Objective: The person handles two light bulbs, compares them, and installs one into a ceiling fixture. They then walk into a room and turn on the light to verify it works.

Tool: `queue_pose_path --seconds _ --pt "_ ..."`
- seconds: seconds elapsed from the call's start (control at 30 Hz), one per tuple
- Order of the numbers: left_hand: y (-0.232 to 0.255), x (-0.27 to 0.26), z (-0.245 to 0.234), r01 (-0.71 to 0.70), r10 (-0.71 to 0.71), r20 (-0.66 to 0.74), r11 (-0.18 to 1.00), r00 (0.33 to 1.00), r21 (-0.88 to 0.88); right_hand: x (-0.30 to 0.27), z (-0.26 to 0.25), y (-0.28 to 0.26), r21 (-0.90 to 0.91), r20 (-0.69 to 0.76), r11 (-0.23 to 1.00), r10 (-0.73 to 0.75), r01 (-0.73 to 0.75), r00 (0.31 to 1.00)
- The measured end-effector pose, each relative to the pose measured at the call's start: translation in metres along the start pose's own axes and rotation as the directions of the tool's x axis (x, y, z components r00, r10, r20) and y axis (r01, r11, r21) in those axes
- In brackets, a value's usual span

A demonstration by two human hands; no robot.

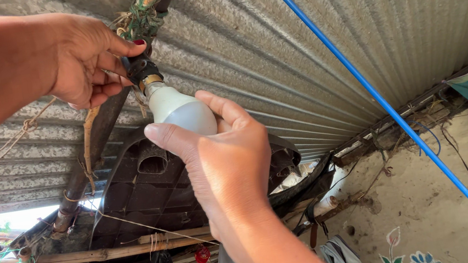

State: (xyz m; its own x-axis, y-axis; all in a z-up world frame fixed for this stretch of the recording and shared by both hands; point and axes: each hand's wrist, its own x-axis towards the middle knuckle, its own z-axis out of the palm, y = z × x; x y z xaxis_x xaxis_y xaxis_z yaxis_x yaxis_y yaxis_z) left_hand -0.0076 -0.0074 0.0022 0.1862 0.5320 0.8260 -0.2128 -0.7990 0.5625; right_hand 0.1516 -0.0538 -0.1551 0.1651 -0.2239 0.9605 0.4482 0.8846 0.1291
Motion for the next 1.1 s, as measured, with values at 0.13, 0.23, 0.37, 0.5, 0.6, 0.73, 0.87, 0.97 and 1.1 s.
queue_pose_path --seconds 0.13,0.23,0.37,0.5,0.6,0.73,0.87,0.97,1.1 --pt "-0.001 -0.009 0.000 0.000 0.000 -0.024 1.000 1.000 0.016 -0.005 0.005 0.000 -0.127 -0.061 0.990 -0.076 0.068 0.995" --pt "-0.004 -0.013 -0.003 0.012 -0.010 -0.041 0.999 0.999 0.032 -0.011 0.010 0.002 -0.102 -0.026 0.988 -0.122 0.119 0.992" --pt "-0.009 -0.011 -0.005 0.002 0.005 -0.079 0.996 0.997 0.088 -0.014 0.016 0.007 -0.044 -0.060 0.994 -0.098 0.096 0.993" --pt "-0.008 -0.006 -0.006 0.027 -0.013 -0.121 0.993 0.993 0.112 -0.015 0.017 0.004 -0.098 -0.064 0.988 -0.128 0.121 0.990" --pt "-0.005 -0.003 -0.008 0.090 -0.076 -0.107 0.988 0.991 0.126 -0.016 0.015 -0.004 -0.238 -0.064 0.962 -0.150 0.130 0.987" --pt "-0.007 0.003 -0.005 0.062 -0.046 -0.148 0.992 0.988 0.106 -0.017 0.013 -0.014 -0.365 -0.005 0.911 -0.206 0.190 0.979" --pt "-0.011 0.011 -0.005 0.046 -0.037 -0.144 0.997 0.989 0.061 -0.010 0.014 -0.016 -0.500 0.020 0.845 -0.209 0.191 0.978" --pt "-0.012 0.015 -0.009 0.060 -0.053 -0.092 0.996 0.994 0.070 -0.006 0.012 -0.014 -0.508 0.031 0.833 -0.235 0.218 0.971" --pt "-0.009 0.014 -0.014 0.024 -0.023 -0.048 1.000 0.999 0.019 0.002 0.009 -0.012 -0.246 -0.024 0.965 -0.095 0.086 0.995"
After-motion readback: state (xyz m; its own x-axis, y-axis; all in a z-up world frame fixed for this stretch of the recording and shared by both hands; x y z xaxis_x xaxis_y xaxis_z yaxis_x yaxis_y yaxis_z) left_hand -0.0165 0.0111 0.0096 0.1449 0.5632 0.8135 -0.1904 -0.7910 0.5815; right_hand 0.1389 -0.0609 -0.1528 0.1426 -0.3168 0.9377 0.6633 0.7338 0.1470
